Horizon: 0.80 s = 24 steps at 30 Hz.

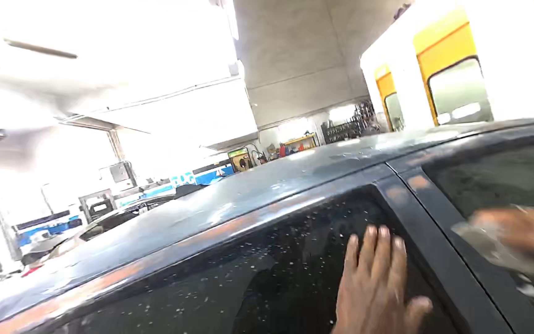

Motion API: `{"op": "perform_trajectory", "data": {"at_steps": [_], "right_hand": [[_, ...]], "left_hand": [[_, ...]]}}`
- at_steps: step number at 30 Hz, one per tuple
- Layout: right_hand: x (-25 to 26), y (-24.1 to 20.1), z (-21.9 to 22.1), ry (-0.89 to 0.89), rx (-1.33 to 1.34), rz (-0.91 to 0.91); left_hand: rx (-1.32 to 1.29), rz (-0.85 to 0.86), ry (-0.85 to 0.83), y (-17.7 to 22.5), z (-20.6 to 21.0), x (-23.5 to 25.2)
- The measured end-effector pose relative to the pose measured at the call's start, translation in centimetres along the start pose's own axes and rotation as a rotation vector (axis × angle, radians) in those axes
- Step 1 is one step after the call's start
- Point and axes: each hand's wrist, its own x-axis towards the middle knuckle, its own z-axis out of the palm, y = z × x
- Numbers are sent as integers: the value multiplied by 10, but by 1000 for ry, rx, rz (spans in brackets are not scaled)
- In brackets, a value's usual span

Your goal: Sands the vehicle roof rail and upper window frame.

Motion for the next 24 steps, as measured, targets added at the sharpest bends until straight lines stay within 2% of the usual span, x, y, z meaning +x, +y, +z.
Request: {"op": "perform_trajectory", "data": {"at_steps": [3,5,7,9,12,15,16,18,20,22,24], "right_hand": [[47,-144,-15,95,-524,-179],[65,-217,3,82,-692,-265],[89,-263,32,96,-774,-392],[107,-290,59,126,-868,-557],[112,-286,84,300,-823,-778],[120,-232,101,765,-823,-1180],[122,-213,110,873,-829,-1245],[133,-175,143,951,-793,-1278],[147,-152,181,990,-656,-1228],[152,-161,211,1049,-525,-1167],[150,-189,238,1061,-500,-1157]], "left_hand": [[94,-26,-71,-46,-4,60],[17,-10,-161,-72,-11,75],[-31,42,-211,-98,-24,70],[-46,37,-294,-126,-54,48],[15,126,-219,-187,-95,-15],[72,191,-158,-252,-136,-89],[102,200,-138,-275,-149,-111],[172,214,-116,-310,-171,-148],[215,243,-93,-330,-182,-169],[237,256,-55,-335,-182,-175],[248,246,-24,-333,-175,-175]]}}
